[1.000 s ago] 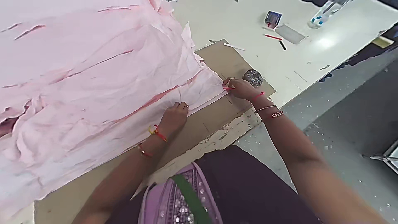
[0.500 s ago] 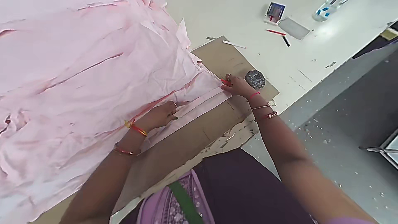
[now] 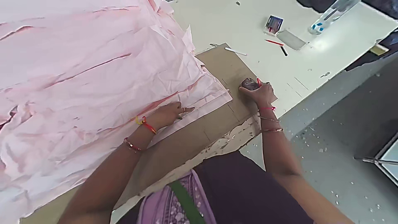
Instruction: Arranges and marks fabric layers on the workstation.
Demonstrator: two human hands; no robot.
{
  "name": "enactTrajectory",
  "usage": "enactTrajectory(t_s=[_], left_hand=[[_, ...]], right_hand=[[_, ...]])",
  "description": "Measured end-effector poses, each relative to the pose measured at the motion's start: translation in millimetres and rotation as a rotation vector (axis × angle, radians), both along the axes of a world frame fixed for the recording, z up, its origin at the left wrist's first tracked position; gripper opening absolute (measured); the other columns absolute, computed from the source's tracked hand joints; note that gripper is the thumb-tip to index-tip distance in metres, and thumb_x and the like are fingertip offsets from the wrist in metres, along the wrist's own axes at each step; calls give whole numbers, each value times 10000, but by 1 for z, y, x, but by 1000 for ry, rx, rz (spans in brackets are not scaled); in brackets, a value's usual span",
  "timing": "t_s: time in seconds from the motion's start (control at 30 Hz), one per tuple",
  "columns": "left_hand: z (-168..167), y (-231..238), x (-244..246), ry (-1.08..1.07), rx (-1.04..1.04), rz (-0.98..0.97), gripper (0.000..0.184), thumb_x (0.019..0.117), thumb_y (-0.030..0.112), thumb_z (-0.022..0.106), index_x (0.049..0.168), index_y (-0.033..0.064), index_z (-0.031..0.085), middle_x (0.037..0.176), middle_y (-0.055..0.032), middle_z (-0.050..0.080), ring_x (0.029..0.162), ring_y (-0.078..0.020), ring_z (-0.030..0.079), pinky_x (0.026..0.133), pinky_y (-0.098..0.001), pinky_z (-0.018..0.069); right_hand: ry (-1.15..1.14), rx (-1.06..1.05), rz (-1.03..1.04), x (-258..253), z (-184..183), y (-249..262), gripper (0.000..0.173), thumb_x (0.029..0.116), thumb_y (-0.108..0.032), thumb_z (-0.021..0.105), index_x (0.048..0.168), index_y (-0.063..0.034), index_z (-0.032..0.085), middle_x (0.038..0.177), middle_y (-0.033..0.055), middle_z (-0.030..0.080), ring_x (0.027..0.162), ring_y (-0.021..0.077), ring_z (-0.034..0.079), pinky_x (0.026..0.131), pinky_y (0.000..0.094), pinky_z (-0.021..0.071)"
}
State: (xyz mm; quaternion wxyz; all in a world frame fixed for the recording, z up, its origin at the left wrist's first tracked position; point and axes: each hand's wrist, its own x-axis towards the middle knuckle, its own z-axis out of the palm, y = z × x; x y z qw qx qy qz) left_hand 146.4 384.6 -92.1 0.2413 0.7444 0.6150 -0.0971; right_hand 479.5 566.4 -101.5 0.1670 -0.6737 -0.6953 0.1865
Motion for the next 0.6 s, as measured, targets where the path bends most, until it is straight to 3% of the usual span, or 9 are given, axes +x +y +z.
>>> enactTrajectory(t_s=[0.03,0.1,0.2,0.27,0.4,0.47,0.6], left_hand=[[0,0,0,-7,2,5,331,1060,148,547,1371,78,634,1307,-208,588,1200,-401,595,970,-568,500],[-6,-3,-1,-27,43,8,315,1037,146,594,1338,79,659,1287,-197,601,1173,-390,611,951,-564,515],[-4,-4,0,-27,105,26,322,1003,90,623,1322,72,663,1301,-192,606,1165,-391,620,958,-563,515],[-12,-18,8,-75,220,85,353,985,43,614,1336,54,659,1310,-220,615,1206,-410,605,1008,-576,488],[-37,-71,26,-160,537,422,344,990,7,558,1315,43,666,1326,-244,616,1252,-427,575,1052,-585,440],[-40,-116,20,-80,566,645,376,1032,102,547,1401,105,618,1367,-201,607,1280,-393,561,1034,-567,430],[-45,-239,-37,82,653,1076,384,1024,313,617,1249,9,684,1364,-242,602,1276,-448,554,1017,-656,420]], right_hand=[[95,19,39,-7,1,-8,758,795,-572,818,1145,81,657,1112,336,646,1036,510,633,829,683,487],[208,72,191,-27,5,-30,720,792,-487,857,1211,66,664,1154,328,646,1061,493,636,885,670,492],[112,172,382,-65,9,-50,857,666,-535,900,1254,36,649,1259,305,599,1052,461,651,802,638,534],[27,137,437,-78,4,-54,869,661,-527,908,1259,42,636,1264,312,603,1096,479,638,812,664,524],[-19,162,536,-76,-11,-41,801,749,-481,865,1292,59,632,1276,394,581,1209,582,547,958,743,423],[-58,181,578,-70,-19,-34,871,778,-541,798,1339,90,582,1329,441,525,1266,633,481,1007,762,368],[-63,128,493,-66,-27,-18,1073,721,-656,782,1406,121,501,1407,458,445,1340,625,412,1105,724,304]])
